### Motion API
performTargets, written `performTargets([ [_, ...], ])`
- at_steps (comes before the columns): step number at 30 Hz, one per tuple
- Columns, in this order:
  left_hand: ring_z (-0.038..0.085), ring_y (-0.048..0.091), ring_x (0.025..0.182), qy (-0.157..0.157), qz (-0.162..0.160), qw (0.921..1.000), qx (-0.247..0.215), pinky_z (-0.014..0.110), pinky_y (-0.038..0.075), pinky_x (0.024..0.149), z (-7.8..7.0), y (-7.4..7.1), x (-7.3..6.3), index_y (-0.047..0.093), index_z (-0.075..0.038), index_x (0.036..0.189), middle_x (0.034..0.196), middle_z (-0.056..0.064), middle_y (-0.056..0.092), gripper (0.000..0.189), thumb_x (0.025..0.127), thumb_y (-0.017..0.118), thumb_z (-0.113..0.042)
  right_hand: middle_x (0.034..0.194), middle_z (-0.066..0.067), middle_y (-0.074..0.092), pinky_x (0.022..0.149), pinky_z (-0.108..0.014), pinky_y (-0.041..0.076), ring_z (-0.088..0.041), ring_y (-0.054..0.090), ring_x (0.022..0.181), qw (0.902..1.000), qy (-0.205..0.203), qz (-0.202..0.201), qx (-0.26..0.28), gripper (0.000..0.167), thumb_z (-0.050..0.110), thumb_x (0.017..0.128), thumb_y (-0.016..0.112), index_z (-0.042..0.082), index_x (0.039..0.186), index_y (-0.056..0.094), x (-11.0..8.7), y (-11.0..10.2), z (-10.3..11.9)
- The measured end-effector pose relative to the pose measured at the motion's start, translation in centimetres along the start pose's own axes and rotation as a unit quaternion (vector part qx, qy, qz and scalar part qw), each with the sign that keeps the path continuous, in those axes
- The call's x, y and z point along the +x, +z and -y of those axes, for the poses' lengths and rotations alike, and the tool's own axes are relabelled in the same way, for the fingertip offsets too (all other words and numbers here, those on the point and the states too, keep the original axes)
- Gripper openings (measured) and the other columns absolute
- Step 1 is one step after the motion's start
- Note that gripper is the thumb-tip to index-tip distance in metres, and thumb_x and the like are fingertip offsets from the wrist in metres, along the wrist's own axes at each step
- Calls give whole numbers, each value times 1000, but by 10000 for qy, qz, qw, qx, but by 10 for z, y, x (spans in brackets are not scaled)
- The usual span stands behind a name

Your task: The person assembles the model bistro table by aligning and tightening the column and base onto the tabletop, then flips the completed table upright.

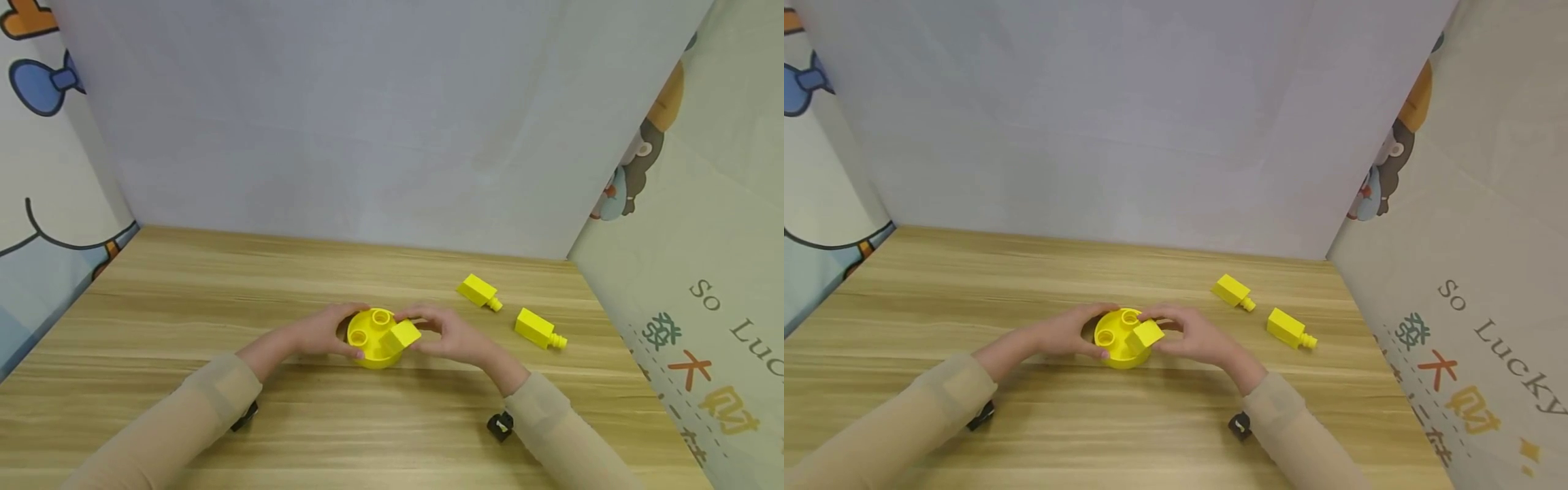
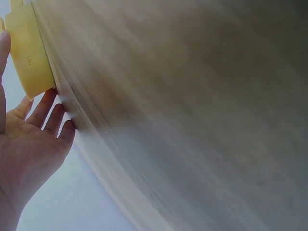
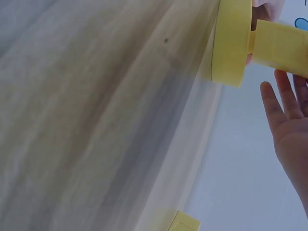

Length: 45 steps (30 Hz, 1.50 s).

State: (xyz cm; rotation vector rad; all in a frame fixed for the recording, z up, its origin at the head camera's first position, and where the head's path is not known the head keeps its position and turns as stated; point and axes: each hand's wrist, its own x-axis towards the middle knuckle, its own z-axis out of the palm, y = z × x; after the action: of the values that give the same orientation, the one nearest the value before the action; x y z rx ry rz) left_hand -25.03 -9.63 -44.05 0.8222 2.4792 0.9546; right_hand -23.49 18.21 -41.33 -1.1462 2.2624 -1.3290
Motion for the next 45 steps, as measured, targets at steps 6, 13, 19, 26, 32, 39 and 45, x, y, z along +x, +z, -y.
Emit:
performTargets([
  [6, 27, 36, 134, -27, 10, 10000, -74, 47, 27, 111, 0, 0, -1, 31, -8, 146, 147, 11, 38, 90, 77, 77, -41, 120, -6, 58, 91, -35, 50, -20, 54, 111, 9985, 65, -384, -387, 39, 10, 80, 75, 10, 116, 61, 3, 5, 2],
  [13, 27, 37, 133, 21, -24, 10000, -34, 48, 27, 111, 0, 0, -1, 31, -8, 146, 146, 10, 39, 89, 77, 77, -41, 109, -4, 60, 72, -35, 55, -18, 54, 98, 9951, 187, -728, -642, 35, 17, 77, 78, 10, 107, 61, 7, 12, 5],
  [19, 27, 38, 133, 36, -31, 10000, 36, 48, 28, 111, -1, 0, -1, 31, -8, 146, 146, 10, 39, 89, 77, 76, -42, 105, -1, 59, 69, -33, 53, -16, 53, 94, 9911, 320, -817, -1001, 35, 22, 77, 78, 11, 103, 57, 9, 16, 9],
  [26, 27, 38, 132, 36, -26, 10000, 17, 48, 28, 110, -2, 0, 0, 32, -8, 146, 146, 11, 39, 90, 76, 77, -42, 118, -4, 56, 70, -35, 52, -22, 52, 104, 9910, 238, -550, -1201, 58, 25, 77, 79, 8, 127, 53, 5, 14, 10],
  [32, 27, 40, 131, 116, -31, 9999, 3, 47, 30, 110, 0, 0, 0, 31, -6, 146, 145, 12, 40, 90, 77, 76, -42, 142, -5, 43, 95, -46, 46, -32, 42, 128, 9951, -424, 86, -887, 63, 4, 81, 64, 6, 140, 42, 1, 7, 6],
  [39, 28, 42, 129, 219, -40, 9997, -65, 48, 32, 108, -1, 0, -1, 31, -3, 145, 143, 14, 41, 88, 78, 76, -38, 140, -4, 49, 107, -38, 36, -20, 44, 130, 9852, -869, 357, -1433, 61, -5, 79, 56, 10, 137, 48, 7, 7, 4],
  [45, 27, 42, 129, 206, -45, 9998, -25, 47, 32, 108, -2, 0, -1, 31, -3, 145, 143, 13, 42, 88, 78, 77, -38, 137, -6, 51, 104, -40, 40, -22, 46, 127, 9913, -592, 461, -1077, 52, -3, 83, 56, 12, 133, 51, 9, 8, 3],
])
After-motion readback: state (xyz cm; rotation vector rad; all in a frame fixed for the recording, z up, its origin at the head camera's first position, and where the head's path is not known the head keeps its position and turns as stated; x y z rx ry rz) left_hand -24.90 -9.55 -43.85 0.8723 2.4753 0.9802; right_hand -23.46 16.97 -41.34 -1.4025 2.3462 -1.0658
